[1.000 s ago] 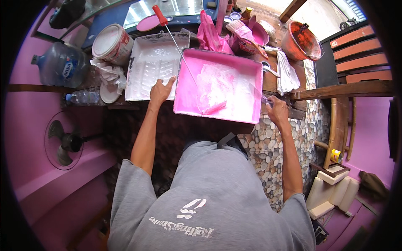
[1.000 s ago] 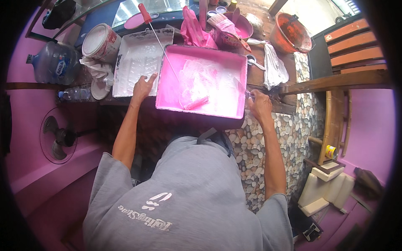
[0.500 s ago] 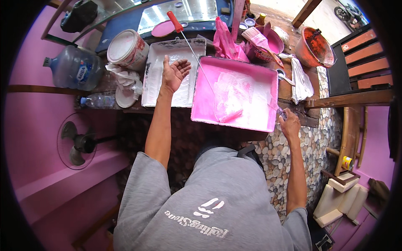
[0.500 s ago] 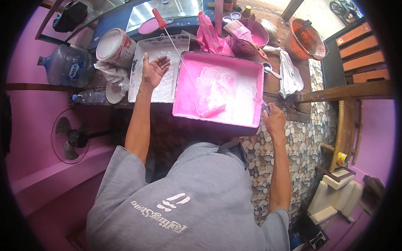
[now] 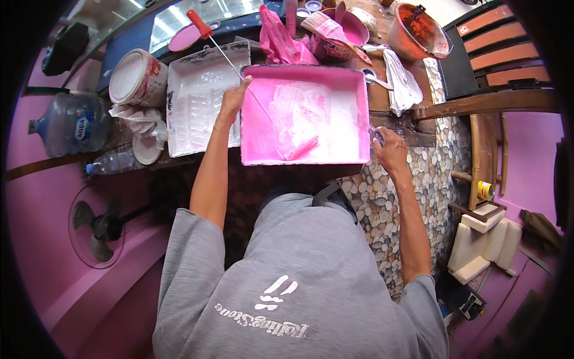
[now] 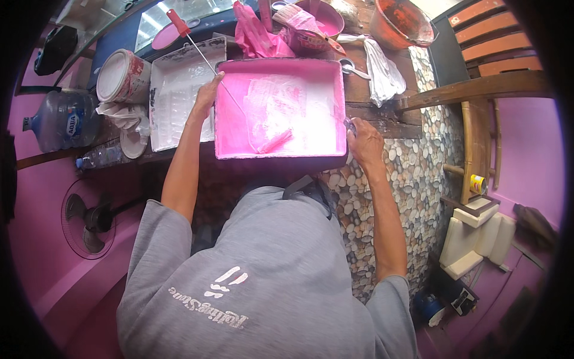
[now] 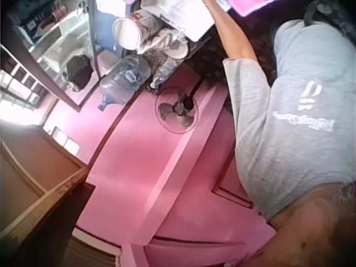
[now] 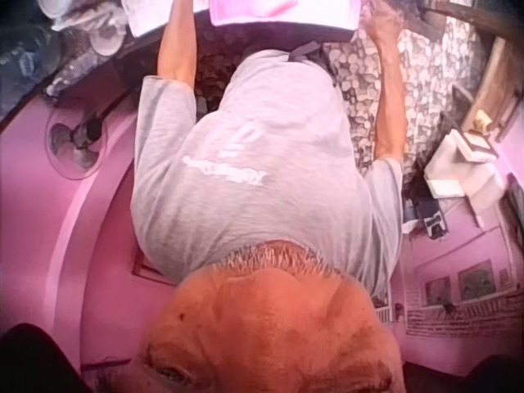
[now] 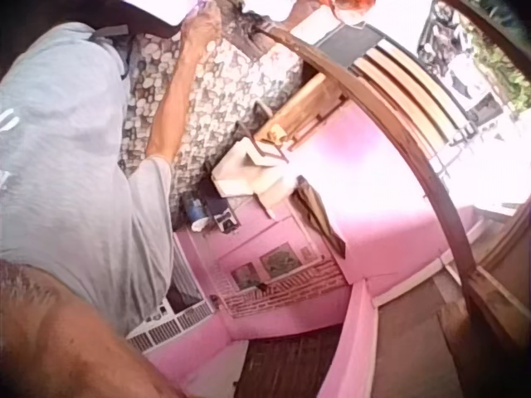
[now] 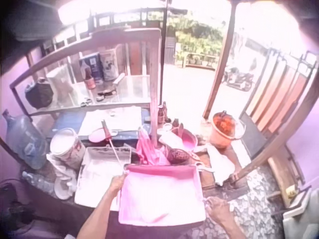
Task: The person prepares a paint tray by adding water from a bottle, unfolding a plastic liner, and using a brush to mix and spread white paint inside the tray.
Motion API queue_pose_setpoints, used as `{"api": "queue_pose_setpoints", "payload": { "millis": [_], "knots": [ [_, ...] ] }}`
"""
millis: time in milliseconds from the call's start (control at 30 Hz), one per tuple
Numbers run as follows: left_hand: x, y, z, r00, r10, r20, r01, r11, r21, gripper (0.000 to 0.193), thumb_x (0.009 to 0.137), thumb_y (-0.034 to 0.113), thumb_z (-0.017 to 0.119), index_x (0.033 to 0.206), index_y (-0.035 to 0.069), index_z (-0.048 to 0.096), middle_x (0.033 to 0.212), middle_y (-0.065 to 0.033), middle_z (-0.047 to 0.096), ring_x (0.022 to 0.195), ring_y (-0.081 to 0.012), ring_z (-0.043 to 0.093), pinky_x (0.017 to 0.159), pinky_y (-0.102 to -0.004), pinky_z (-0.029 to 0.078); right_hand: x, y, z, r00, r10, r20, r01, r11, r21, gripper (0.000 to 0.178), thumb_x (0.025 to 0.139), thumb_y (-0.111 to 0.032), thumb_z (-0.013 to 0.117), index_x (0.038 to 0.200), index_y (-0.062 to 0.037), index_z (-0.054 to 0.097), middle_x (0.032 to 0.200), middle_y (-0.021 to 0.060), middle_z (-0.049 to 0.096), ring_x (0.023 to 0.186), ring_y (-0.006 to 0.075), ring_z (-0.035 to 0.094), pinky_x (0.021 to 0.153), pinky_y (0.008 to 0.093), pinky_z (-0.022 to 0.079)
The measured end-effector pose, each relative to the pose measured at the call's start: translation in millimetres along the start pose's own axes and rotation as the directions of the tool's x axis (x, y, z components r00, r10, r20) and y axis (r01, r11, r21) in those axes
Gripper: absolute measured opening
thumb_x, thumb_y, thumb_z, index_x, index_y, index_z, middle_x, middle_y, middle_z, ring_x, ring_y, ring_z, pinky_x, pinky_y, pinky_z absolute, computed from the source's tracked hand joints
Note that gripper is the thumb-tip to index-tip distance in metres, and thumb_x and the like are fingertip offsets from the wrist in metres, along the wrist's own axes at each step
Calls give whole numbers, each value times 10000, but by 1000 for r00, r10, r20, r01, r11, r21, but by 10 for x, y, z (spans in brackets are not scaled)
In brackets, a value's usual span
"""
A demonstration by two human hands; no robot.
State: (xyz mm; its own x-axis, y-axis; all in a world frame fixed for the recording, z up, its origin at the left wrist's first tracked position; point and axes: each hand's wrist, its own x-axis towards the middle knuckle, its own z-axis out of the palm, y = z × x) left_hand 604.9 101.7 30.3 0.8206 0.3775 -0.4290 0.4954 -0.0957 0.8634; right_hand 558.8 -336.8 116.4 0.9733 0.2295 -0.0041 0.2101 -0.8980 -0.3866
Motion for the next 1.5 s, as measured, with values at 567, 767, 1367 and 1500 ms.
{"api": "queue_pose_setpoints", "payload": {
  "millis": [567,767,1367,1500],
  "knots": [
    [-323,32,57,948,288,-134,-212,889,405,815,803,708,520,1043,-66,602,984,-302,628,998,-436,595,857,-463,456,-211,-10,-184,993,-59,102,47,992,115,244,778,-130,579,1001,-49,637,883,165,628,825,365,617,746,433,489],
    [-411,196,-26,941,306,-147,-212,868,449,746,822,677,525,1048,-28,618,968,-281,641,970,-433,607,841,-466,462,-226,40,-196,992,-110,66,103,989,105,212,776,-128,596,951,-27,659,862,186,632,796,369,615,724,424,486],
    [-561,391,-161,941,319,-115,-234,855,463,724,834,637,550,1022,-58,620,955,-294,634,962,-425,607,836,-452,462,-340,42,-112,986,-128,105,102,970,222,221,742,-105,601,925,-6,674,859,208,649,799,381,632,728,425,500],
    [-570,436,-235,944,316,-94,-239,853,464,781,821,663,544,1022,-90,605,978,-320,619,986,-439,597,855,-459,457,-316,-68,-208,984,-55,169,-6,938,345,220,739,-102,605,924,-7,678,871,208,654,810,379,636,738,426,504]
  ]
}}
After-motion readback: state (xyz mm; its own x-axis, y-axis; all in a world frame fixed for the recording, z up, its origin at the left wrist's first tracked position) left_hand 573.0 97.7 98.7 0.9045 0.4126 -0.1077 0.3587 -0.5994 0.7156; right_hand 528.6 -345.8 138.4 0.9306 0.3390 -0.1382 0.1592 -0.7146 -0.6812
